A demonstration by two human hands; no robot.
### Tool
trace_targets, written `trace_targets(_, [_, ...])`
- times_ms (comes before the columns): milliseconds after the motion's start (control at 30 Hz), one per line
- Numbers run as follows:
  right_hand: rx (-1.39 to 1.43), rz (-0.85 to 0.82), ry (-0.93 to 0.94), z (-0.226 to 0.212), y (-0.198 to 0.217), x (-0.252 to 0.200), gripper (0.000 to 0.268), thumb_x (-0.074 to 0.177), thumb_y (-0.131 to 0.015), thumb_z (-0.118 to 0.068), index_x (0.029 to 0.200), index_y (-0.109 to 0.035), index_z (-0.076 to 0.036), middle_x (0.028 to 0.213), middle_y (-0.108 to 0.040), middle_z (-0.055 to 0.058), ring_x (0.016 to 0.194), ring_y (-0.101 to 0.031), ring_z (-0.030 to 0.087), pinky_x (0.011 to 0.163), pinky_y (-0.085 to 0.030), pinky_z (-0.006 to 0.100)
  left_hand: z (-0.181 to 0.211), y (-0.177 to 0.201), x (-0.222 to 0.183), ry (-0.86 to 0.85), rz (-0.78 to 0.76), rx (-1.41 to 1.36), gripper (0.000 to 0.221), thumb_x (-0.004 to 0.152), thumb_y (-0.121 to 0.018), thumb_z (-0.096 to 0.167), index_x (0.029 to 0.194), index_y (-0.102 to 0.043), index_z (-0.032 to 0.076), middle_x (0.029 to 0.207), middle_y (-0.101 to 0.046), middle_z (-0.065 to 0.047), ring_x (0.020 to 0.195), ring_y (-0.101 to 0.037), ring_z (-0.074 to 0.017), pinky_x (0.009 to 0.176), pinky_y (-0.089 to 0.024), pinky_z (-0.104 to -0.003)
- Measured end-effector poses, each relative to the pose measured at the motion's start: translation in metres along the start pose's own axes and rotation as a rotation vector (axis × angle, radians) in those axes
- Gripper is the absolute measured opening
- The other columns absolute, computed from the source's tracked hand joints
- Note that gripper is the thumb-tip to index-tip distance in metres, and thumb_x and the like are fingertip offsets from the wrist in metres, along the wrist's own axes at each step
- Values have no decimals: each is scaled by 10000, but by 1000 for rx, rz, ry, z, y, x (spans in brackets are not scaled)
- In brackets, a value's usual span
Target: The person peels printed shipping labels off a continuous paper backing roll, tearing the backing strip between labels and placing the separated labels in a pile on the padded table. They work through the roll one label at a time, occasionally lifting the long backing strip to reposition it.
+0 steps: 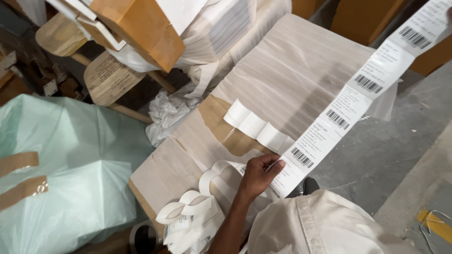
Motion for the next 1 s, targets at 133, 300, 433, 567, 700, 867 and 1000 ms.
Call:
trace_targets(133, [-43, 109, -26, -71, -17, -69, 186, 1107, -613, -378, 1117, -667, -200, 1016, -742, -27, 869, -727, 97, 854, -556, 228, 3, 2, 5, -2, -7, 121, 254, 984, -706, 181, 1132, -739, -22, 930, -762, -39, 869, -690, -80, 781, -547, -245])
trace_targets(300, [134, 117, 464, -82, -8, -72, 465, 1036, -720, 111, 1387, -437, 0, 1281, -700, 211, 1224, -758, 296, 1034, -584, 456, 12, -2, 7, 171, 42, 104, 271, 933, -698, 150, 1155, -735, -1, 869, -767, -32, 765, -668, -73, 682, -539, -257])
trace_targets(433, [199, 117, 411, -68, -1, -62, 453, 1038, -730, 134, 1362, -430, 32, 1288, -692, 244, 1249, -764, 321, 1068, -586, 449, -1, -2, 8, 254, 79, 63, 259, 943, -720, 161, 1130, -765, -13, 756, -703, -58, 642, -566, -84, 577, -454, -273])
trace_targets(567, [169, 102, 384, -40, 8, -64, 558, 1013, -746, 101, 1441, -394, 34, 1238, -702, 233, 1203, -740, 306, 1088, -594, 479, 15, -8, 7, 198, 140, 186, 238, 926, -745, 188, 1054, -794, -7, 736, -708, -49, 621, -551, -73, 568, -460, -272])
trace_targets(700, [-1111, 547, 761, -98, -49, -149, 735, 793, -894, -14, 1362, -432, 44, 1188, -629, 261, 1065, -614, 420, 823, -501, 585, 22, -14, 3, 127, 121, 286, 244, 923, -742, 219, 1059, -783, 21, 810, -739, -55, 700, -609, -89, 643, -503, -286])
trace_targets(867, [-519, -564, 444, -108, -148, -257, 532, 822, -779, -164, 1329, -628, -107, 1321, -630, 110, 1204, -608, 284, 968, -525, 432, 58, -30, 0, 22, 68, 251, 245, 942, -730, 222, 1052, -769, 7, 877, -773, -69, 793, -707, -94, 733, -568, -280])
trace_targets(1000, [-540, -1115, 368, -134, -201, -318, 324, 799, -805, -284, 1096, -780, -158, 1021, -802, 11, 1011, -718, 174, 879, -568, 361, 73, -36, 0, 22, -35, 228, 244, 949, -724, 225, 1048, -769, 7, 854, -766, -79, 777, -694, -101, 716, -555, -286])
Point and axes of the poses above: each hand's wrist, its own x-axis towards the middle knuckle, its own y-axis out of the back of the hand, z = x × y, the point moved 1 cm from there along x, towards the middle knuckle
